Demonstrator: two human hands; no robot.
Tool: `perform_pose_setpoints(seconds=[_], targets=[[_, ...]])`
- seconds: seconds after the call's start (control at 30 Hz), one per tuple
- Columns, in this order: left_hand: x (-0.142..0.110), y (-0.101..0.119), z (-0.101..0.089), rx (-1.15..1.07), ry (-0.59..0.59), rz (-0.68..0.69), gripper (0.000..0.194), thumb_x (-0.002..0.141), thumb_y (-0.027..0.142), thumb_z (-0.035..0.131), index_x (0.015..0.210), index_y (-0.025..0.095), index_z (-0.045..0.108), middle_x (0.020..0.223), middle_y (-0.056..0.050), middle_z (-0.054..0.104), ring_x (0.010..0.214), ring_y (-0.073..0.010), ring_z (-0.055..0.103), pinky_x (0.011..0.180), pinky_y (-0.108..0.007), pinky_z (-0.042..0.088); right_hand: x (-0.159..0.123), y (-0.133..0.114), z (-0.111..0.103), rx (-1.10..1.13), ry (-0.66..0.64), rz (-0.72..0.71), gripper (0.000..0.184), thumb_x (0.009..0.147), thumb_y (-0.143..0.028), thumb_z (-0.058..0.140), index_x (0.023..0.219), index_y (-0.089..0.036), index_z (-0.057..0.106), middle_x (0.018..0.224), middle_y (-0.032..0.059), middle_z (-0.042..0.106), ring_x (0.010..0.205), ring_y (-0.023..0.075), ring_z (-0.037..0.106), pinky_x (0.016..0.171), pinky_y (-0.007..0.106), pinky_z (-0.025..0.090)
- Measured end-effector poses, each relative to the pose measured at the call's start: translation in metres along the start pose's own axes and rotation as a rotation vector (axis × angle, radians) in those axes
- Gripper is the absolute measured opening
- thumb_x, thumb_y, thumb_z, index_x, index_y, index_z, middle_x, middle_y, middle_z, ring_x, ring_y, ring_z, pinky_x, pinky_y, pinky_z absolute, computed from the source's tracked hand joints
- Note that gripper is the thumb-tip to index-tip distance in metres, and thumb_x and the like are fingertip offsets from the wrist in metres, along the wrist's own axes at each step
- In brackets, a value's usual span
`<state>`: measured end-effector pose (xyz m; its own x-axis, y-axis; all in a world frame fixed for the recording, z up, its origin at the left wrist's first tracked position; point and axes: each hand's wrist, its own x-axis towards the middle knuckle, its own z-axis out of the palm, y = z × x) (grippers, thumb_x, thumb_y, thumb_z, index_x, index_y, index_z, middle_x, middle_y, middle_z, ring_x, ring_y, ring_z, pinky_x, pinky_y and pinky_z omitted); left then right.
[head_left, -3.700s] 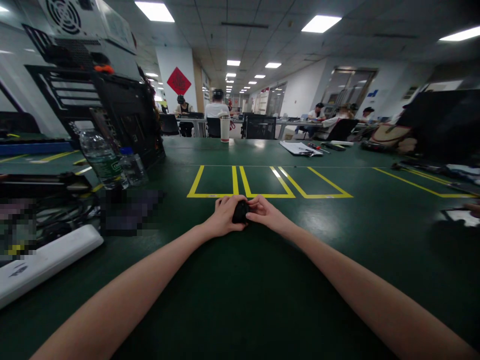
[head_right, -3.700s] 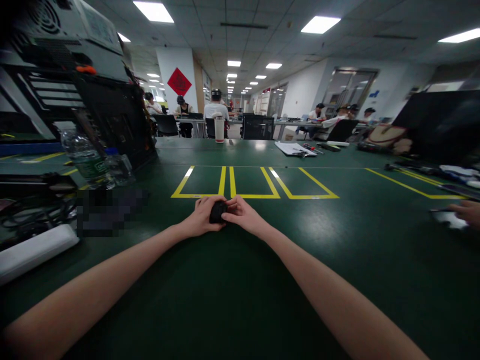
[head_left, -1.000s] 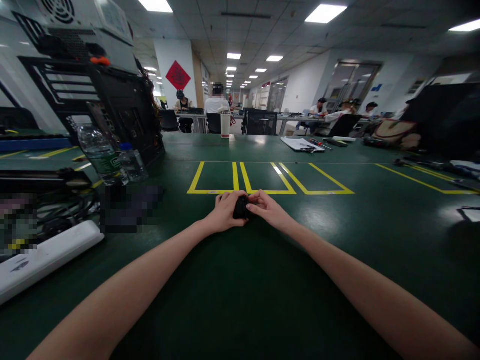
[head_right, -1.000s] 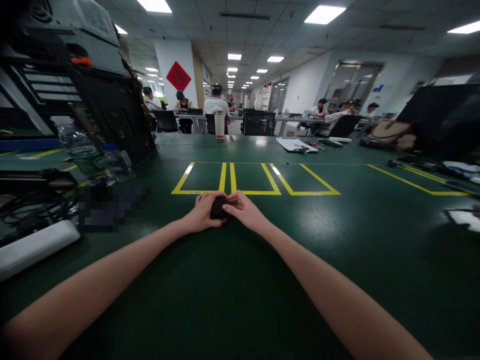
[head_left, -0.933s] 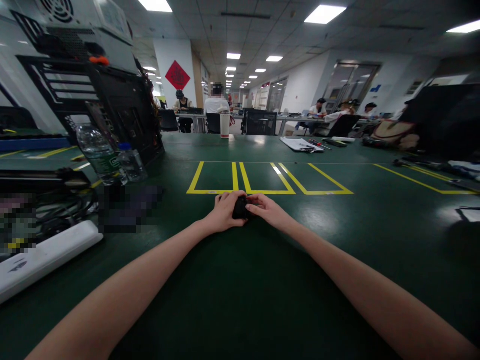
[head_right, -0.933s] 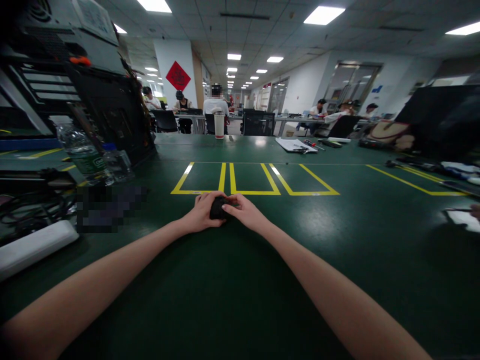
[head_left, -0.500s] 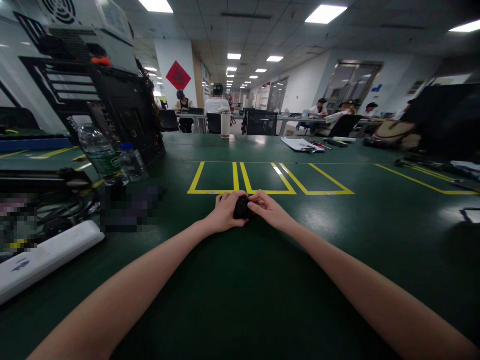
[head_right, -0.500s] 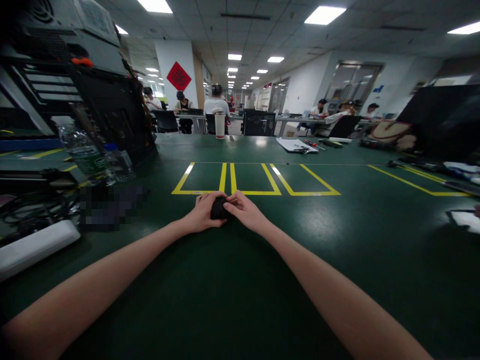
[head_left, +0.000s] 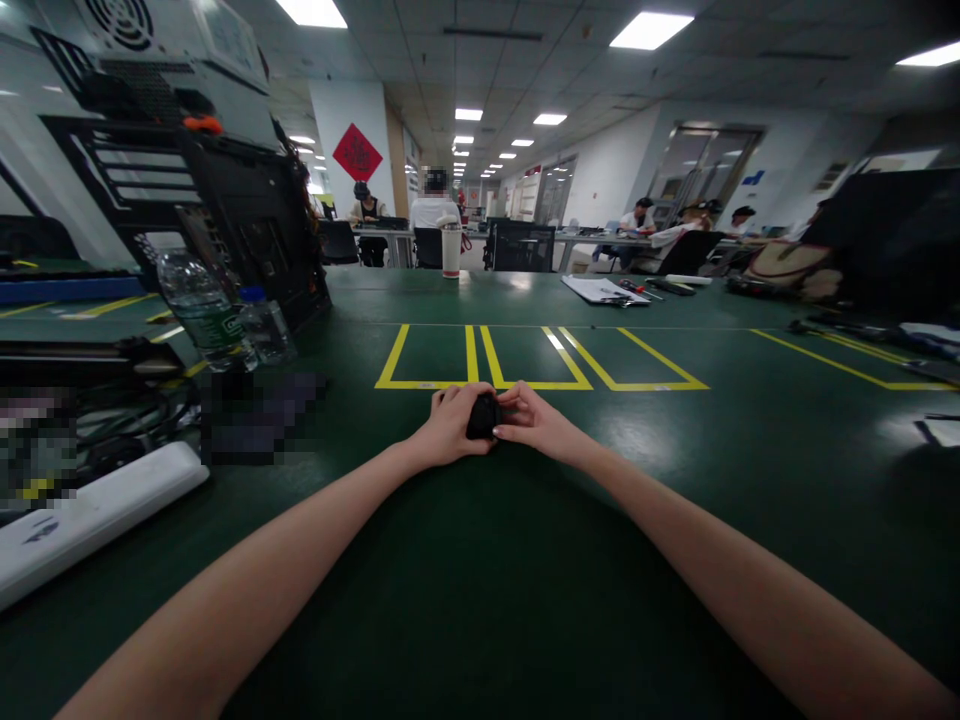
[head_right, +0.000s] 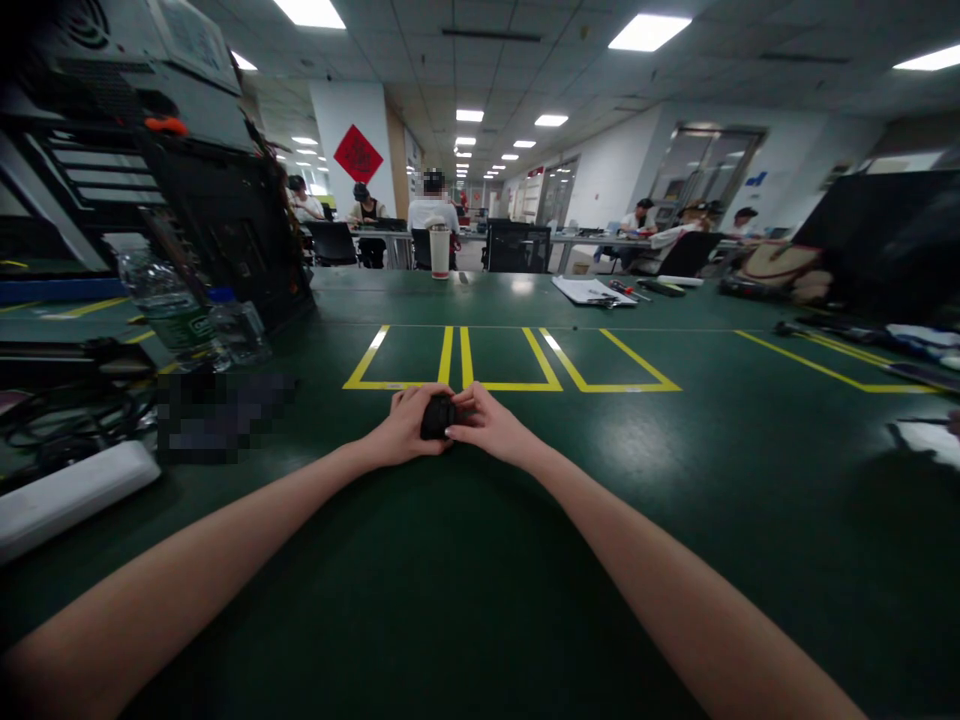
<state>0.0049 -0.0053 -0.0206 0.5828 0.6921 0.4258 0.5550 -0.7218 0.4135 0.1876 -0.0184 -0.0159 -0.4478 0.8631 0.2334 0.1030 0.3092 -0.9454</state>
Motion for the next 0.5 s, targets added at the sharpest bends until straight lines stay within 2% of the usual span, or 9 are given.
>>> perform_pose_setpoints(seconds=[0.13,0.23,0.4,0.5], targets=[[0.0002,-0.0003,-0.0002,-0.003,0.001,0.012,0.059,0.061,0.03,0.063,0.113,0.026,0.034,0.11,-0.004,0.045,0.104,-0.0261,0.039,0.088,-0.04,0.026,0.0028,0.0014,0.0015,0.014,0.04,-0.02,0.017,0.071,-0.026,0.059,0.081,-0.02,0.046,0.085,-0.001,0.051,0.084,0.0137,0.055,0.081,0.037,0.045],[0.0002,0.0002,-0.0005,0.0,-0.004,0.003,0.059,0.062,0.031,0.063,0.113,0.026,0.034,0.11,-0.004,0.045,0.104,-0.0262,0.039,0.089,-0.04,0.026,0.0048,0.0013,0.0022,0.01,0.062,-0.01,0.02,0.07,-0.025,0.061,0.082,-0.021,0.046,0.085,-0.001,0.052,0.084,0.0143,0.055,0.082,0.037,0.045],[0.0001,0.0004,-0.0004,0.005,-0.008,-0.004,0.06,0.061,0.031,0.063,0.113,0.026,0.033,0.111,-0.004,0.045,0.105,-0.0267,0.039,0.089,-0.041,0.025,0.0034,-0.0004,0.0014,-0.029,0.053,0.098,0.023,0.072,-0.026,0.058,0.09,-0.018,0.048,0.096,0.0037,0.052,0.084,0.0156,0.055,0.082,0.041,0.045],[0.0002,-0.0002,-0.0002,0.006,-0.005,0.003,0.06,0.062,0.031,0.063,0.113,0.026,0.033,0.111,-0.004,0.045,0.105,-0.0268,0.039,0.088,-0.041,0.026,0.0011,-0.0007,0.0001,-0.023,0.002,0.052,0.028,0.067,-0.023,0.062,0.09,-0.02,0.046,0.096,0.0015,0.05,0.088,0.016,0.055,0.084,0.04,0.045]])
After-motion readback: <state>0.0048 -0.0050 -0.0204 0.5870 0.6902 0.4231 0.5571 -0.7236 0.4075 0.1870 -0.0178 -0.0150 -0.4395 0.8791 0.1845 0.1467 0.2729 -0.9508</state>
